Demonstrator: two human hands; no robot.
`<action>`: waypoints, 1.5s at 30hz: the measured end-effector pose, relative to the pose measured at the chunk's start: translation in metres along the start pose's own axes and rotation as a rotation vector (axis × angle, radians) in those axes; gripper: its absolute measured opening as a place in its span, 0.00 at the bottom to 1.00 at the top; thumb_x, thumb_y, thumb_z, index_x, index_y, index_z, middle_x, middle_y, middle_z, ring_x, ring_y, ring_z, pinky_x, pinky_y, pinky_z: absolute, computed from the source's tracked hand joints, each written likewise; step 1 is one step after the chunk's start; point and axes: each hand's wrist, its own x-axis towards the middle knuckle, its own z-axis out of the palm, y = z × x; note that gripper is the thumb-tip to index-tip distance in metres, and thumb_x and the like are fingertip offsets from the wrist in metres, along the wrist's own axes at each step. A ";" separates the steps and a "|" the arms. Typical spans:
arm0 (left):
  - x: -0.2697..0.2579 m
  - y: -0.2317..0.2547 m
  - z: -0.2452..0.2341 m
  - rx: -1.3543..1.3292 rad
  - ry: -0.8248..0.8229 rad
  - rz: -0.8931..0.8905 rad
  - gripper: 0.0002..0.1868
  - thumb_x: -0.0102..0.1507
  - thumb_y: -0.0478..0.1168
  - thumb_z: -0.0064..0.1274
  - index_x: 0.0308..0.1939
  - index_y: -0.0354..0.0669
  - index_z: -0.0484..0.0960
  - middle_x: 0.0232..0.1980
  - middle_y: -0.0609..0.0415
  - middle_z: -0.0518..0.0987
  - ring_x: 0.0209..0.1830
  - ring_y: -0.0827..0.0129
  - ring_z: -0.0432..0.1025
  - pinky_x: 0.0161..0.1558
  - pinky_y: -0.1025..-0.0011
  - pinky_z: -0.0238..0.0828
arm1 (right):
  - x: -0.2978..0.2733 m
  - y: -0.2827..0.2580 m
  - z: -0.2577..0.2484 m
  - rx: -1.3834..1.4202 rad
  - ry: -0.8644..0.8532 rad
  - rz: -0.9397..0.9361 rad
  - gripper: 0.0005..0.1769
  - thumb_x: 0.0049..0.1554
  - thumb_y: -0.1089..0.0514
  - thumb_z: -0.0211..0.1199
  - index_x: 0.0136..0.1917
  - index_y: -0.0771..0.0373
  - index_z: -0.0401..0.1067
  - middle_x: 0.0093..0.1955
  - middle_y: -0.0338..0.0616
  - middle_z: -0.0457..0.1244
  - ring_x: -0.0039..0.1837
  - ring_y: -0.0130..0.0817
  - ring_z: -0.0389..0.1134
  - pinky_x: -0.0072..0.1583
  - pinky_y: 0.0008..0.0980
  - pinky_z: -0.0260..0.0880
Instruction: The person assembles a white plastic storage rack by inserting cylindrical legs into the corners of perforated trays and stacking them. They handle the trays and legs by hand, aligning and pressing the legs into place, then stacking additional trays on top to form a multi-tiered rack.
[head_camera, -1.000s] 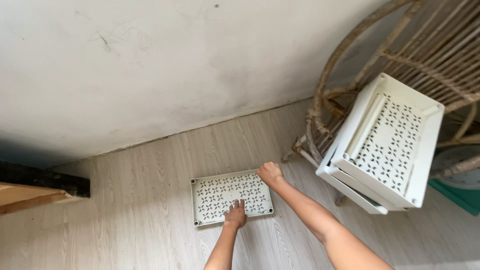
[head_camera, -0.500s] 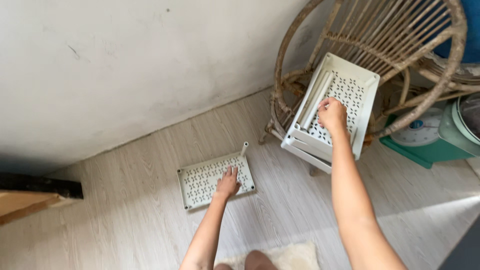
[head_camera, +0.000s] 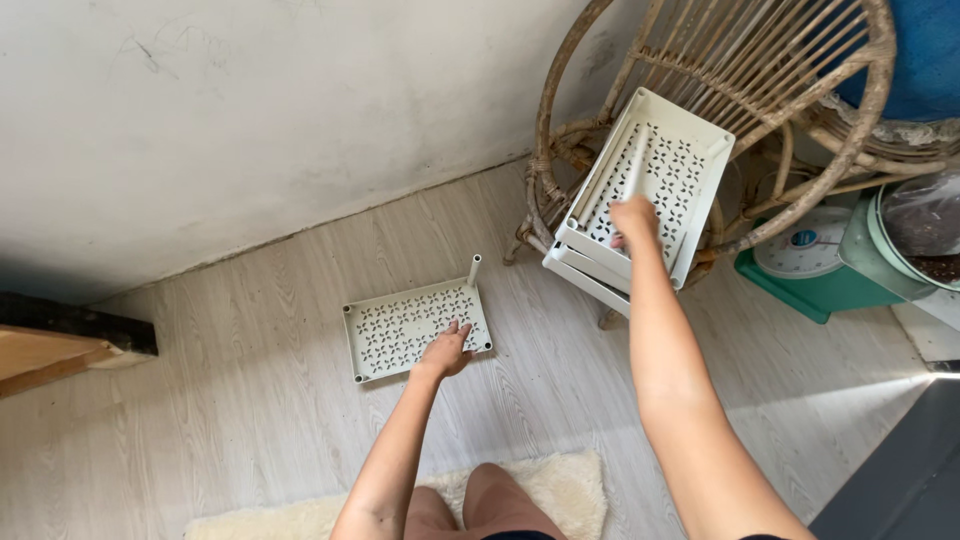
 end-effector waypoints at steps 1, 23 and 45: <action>-0.001 -0.004 -0.001 -0.014 0.008 0.001 0.39 0.63 0.49 0.58 0.76 0.51 0.59 0.80 0.39 0.51 0.75 0.46 0.57 0.70 0.55 0.59 | -0.003 0.005 -0.007 0.165 0.049 -0.023 0.15 0.62 0.52 0.58 0.48 0.68 0.73 0.36 0.50 0.67 0.31 0.39 0.69 0.37 0.41 0.74; -0.051 -0.077 0.052 -0.102 -0.104 -0.137 0.32 0.64 0.45 0.55 0.72 0.45 0.66 0.76 0.42 0.62 0.72 0.52 0.62 0.69 0.59 0.61 | -0.146 0.167 0.200 -0.754 -0.520 -0.555 0.17 0.56 0.56 0.58 0.56 0.57 0.80 0.50 0.59 0.70 0.55 0.56 0.72 0.60 0.50 0.71; -0.028 -0.058 0.075 -0.151 -0.160 -0.110 0.31 0.64 0.45 0.54 0.71 0.44 0.67 0.75 0.44 0.65 0.72 0.54 0.63 0.69 0.61 0.61 | -0.134 0.167 0.273 -0.965 -0.640 -0.729 0.14 0.56 0.65 0.54 0.50 0.65 0.79 0.49 0.59 0.70 0.54 0.55 0.73 0.56 0.51 0.73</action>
